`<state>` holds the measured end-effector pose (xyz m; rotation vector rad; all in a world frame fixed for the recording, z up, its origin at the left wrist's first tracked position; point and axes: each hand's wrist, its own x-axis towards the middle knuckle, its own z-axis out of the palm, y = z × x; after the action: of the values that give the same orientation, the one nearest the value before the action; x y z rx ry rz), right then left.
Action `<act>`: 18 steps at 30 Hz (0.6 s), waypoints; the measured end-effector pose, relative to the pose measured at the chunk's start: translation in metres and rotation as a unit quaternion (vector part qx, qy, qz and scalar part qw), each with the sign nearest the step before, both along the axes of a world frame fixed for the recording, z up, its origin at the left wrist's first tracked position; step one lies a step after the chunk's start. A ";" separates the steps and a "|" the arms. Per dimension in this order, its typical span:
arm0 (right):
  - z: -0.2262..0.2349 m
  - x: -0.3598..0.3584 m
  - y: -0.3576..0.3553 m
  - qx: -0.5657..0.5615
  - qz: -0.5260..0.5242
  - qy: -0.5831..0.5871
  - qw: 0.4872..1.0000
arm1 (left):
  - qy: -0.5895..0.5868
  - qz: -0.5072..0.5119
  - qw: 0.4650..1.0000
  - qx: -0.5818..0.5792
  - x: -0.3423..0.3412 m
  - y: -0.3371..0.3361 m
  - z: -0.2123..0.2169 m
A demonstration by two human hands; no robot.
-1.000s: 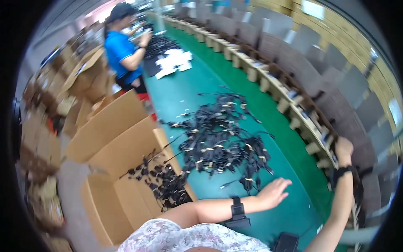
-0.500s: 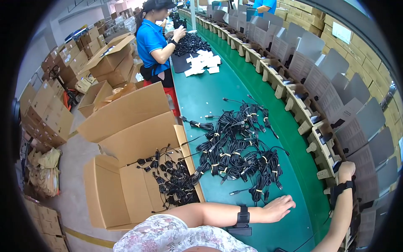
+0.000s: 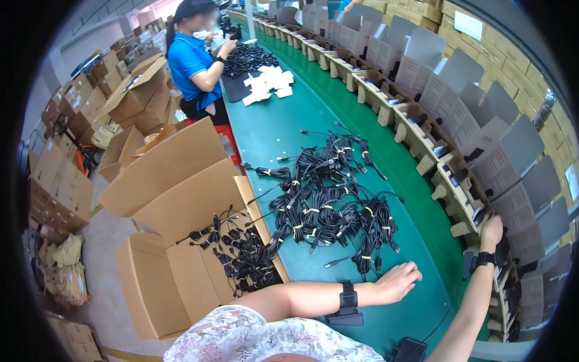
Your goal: The person picks up a black plate and a cable, fits them together by hand, and places the assembly into a tray. After repeating this, the person gathers more cables from a box and places them onto the table to continue the assembly process.
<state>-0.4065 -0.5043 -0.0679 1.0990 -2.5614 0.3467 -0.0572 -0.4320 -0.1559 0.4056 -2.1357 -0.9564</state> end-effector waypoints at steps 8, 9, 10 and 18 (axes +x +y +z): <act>-0.016 -0.061 0.017 -0.048 0.178 -0.098 0.978 | 0.002 0.006 1.000 -0.013 -0.002 -0.001 -0.004; -0.006 -0.046 0.026 -0.023 0.192 -0.092 0.977 | 0.000 0.008 1.000 -0.013 0.001 -0.001 -0.004; 0.000 -0.022 0.029 -0.022 0.193 -0.096 0.976 | -0.003 0.011 1.000 -0.012 0.003 0.000 -0.005; 0.006 0.020 0.058 -0.097 0.101 0.023 0.990 | 0.005 -0.001 1.000 -0.015 -0.002 0.000 0.000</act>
<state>-0.3862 -0.4461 -0.0617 1.2789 -2.3231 0.5979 -0.0592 -0.4320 -0.1560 0.3821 -2.1390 -0.9255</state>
